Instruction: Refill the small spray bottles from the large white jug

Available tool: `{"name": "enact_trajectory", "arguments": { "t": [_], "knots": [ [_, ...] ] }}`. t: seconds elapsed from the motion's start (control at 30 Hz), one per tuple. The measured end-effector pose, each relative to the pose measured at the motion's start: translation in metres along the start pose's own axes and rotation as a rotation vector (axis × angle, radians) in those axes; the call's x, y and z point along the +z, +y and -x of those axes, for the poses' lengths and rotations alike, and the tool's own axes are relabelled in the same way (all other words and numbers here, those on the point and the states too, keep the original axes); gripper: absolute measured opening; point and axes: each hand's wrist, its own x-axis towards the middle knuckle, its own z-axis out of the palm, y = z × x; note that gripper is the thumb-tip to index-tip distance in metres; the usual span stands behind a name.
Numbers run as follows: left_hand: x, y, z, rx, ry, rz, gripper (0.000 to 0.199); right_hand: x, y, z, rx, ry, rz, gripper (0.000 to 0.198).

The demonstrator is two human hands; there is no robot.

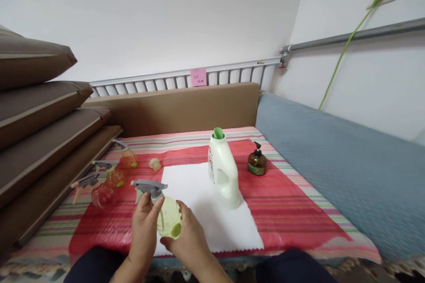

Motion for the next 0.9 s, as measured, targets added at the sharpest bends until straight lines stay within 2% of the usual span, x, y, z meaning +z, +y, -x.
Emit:
{"name": "enact_trajectory", "arguments": {
  "t": [0.13,0.23,0.33,0.47,0.6,0.67,0.73,0.8,0.9],
  "knots": [
    [0.004,0.005,-0.004,0.026,-0.037,-0.016,0.030,0.005,0.010,-0.005,-0.013,0.000,-0.019,0.085],
    [0.005,0.007,-0.001,-0.024,-0.119,-0.049,0.041,0.004,0.024,-0.011,0.035,0.016,-0.075,0.083],
    [0.005,0.010,0.010,-0.046,-0.189,-0.044,0.053,-0.003,0.032,-0.016,0.056,0.043,-0.132,0.078],
    [-0.002,0.015,0.029,0.016,-0.289,-0.062,0.054,-0.016,0.029,-0.017,0.053,0.032,-0.203,0.077],
    [-0.020,0.002,0.027,0.005,-0.250,-0.032,0.052,-0.024,0.023,-0.012,0.010,0.005,-0.330,0.082],
    [-0.028,-0.004,0.014,-0.076,-0.216,0.063,0.051,-0.028,0.018,-0.007,-0.016,-0.087,-0.386,0.086],
    [-0.033,-0.001,-0.001,-0.180,-0.245,0.216,0.049,-0.030,0.010,-0.001,-0.022,-0.217,-0.453,0.088],
    [-0.037,0.009,-0.014,-0.277,-0.361,0.367,0.046,-0.032,-0.002,0.006,-0.022,-0.367,-0.542,0.089],
    [-0.042,0.029,-0.022,-0.360,-0.622,0.508,0.046,-0.034,-0.021,0.014,0.012,-0.571,-0.707,0.085]
  ]
}}
